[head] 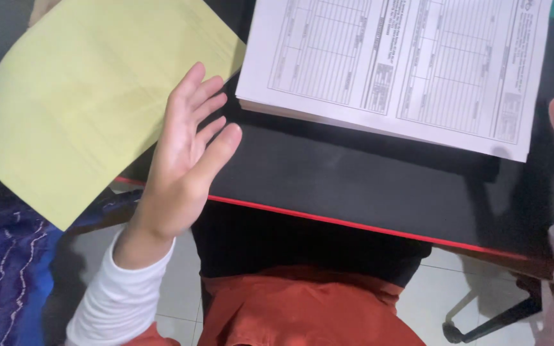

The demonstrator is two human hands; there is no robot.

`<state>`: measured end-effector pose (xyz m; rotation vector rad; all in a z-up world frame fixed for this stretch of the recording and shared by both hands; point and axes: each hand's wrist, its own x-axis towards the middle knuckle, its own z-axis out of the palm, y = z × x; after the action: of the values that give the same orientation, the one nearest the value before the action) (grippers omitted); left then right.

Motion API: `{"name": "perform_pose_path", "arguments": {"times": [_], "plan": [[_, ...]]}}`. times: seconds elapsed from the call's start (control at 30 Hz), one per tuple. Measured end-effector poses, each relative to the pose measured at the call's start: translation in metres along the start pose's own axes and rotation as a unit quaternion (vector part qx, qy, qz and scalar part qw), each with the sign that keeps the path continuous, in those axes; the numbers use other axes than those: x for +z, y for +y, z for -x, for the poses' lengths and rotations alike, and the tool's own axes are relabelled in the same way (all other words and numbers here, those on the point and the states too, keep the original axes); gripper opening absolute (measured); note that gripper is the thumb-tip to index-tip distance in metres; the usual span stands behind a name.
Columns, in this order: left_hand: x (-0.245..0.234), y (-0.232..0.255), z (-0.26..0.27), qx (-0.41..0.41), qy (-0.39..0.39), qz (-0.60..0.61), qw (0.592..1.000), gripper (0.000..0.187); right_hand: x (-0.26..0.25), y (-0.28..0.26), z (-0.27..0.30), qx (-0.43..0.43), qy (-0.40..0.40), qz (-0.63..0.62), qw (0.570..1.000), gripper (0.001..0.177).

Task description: Sorting and checking multi-part carbonless copy paper forms on a desk

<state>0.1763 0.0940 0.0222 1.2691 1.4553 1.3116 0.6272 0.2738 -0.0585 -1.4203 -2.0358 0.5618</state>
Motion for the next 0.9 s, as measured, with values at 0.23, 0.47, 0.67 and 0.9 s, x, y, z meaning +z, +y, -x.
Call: {"name": "perform_pose_path", "arguments": {"times": [0.23, 0.47, 0.67, 0.9], "plan": [[0.019, -0.003, -0.031, -0.100, -0.046, 0.143, 0.984, 0.078, -0.007, -0.045, 0.025, 0.147, -0.079, -0.286, 0.944, 0.066], [0.008, 0.016, -0.038, -0.208, -0.007, 0.168, 0.964, 0.081, -0.009, -0.034, 0.003, 0.275, -0.079, -0.333, 0.898, 0.059], [0.009, 0.022, -0.038, -0.203, -0.038, 0.076, 0.976, 0.076, -0.009, -0.049, -0.028, 0.354, -0.155, -0.278, 0.879, 0.042], [0.005, 0.017, -0.037, -0.196, -0.042, 0.076, 0.977, 0.079, -0.011, -0.074, -0.039, 0.358, -0.198, -0.300, 0.862, 0.038]]}}
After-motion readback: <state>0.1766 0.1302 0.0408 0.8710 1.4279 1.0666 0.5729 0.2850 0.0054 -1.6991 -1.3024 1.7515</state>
